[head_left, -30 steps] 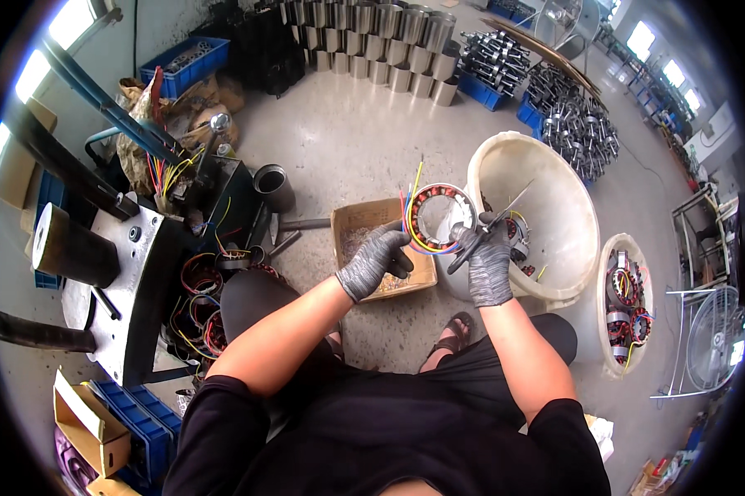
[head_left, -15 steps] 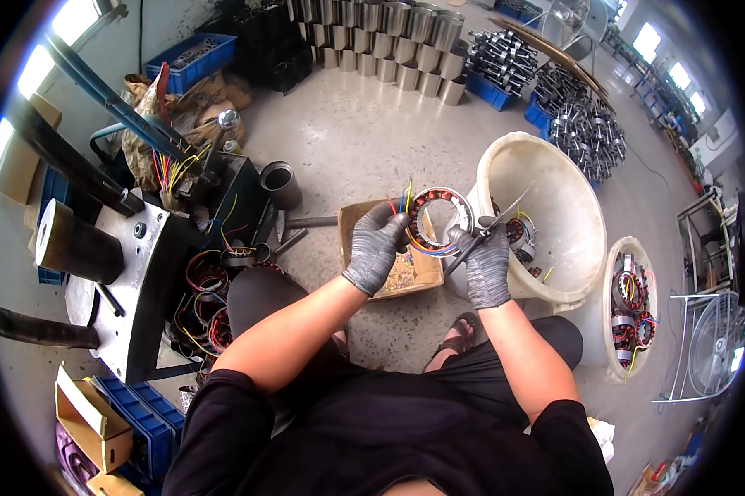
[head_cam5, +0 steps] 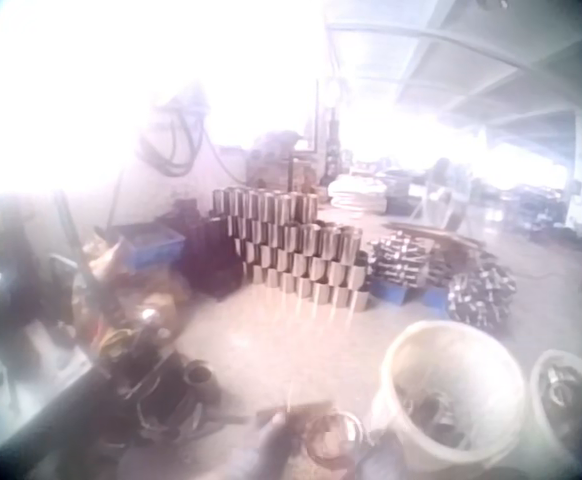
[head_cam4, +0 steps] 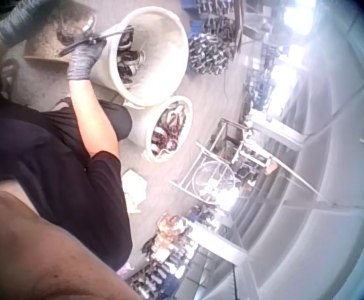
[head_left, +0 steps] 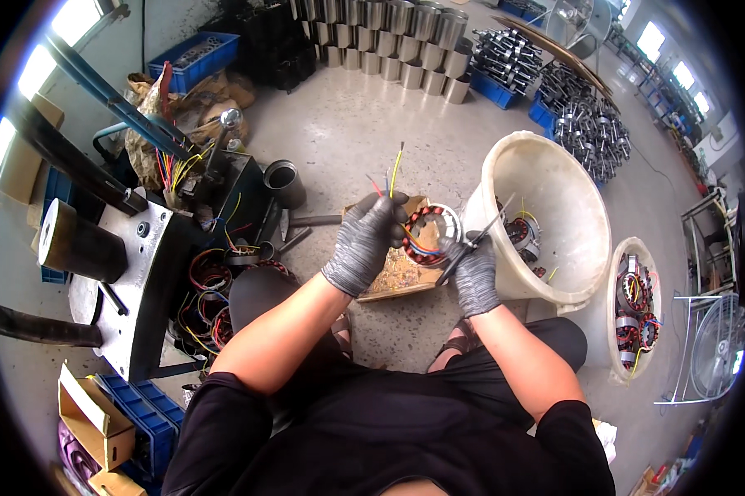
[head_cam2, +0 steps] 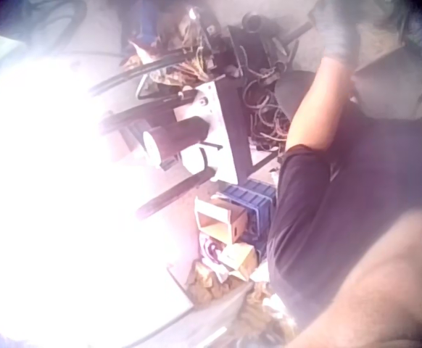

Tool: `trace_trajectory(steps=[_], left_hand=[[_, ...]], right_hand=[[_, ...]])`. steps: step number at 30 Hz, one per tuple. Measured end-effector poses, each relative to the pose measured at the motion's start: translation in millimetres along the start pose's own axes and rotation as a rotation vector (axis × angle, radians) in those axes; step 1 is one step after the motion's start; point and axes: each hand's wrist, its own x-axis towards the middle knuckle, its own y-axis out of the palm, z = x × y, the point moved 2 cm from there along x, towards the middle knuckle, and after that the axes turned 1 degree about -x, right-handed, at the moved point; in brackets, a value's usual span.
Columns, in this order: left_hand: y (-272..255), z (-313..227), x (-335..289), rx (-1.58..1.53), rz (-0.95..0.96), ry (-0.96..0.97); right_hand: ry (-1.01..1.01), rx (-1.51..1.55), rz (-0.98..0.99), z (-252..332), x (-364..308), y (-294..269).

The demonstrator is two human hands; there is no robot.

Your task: The person trims stator wires using shears, unwraps and wipes metal sleeves with a cloth, and presses the stator coils into the sleeves using a press machine.

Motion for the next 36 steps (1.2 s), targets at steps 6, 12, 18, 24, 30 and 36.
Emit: trace_trajectory(steps=[6,12,18,24,30,36], left_hand=[[-18.6,4.8,6.7,0.270,-0.098,-0.013],[-24.9,21.1,2.8,0.643,-0.151,-0.033],[-46.4,19.4,11.5,0.766,-0.171,-0.074],[-48.7,34.6,19.1,0.826,-0.134,-0.052],[-43.4,38.8,18.9,0.928,-0.030,-0.124],[-40.8,37.2,15.7,0.793,-0.195,-0.106]], right_hand=[[0.355,0.188,0.272,-31.7,-29.7,26.2],[0.157,0.020,0.436,-0.1,-43.3,19.9],[0.439,-0.073,0.526,13.6,-48.5,9.1],[0.527,0.001,0.541,23.1,-41.9,18.2],[0.544,-0.022,0.526,23.2,-28.7,15.4],[0.716,0.086,0.551,-6.7,-37.4,6.3]])
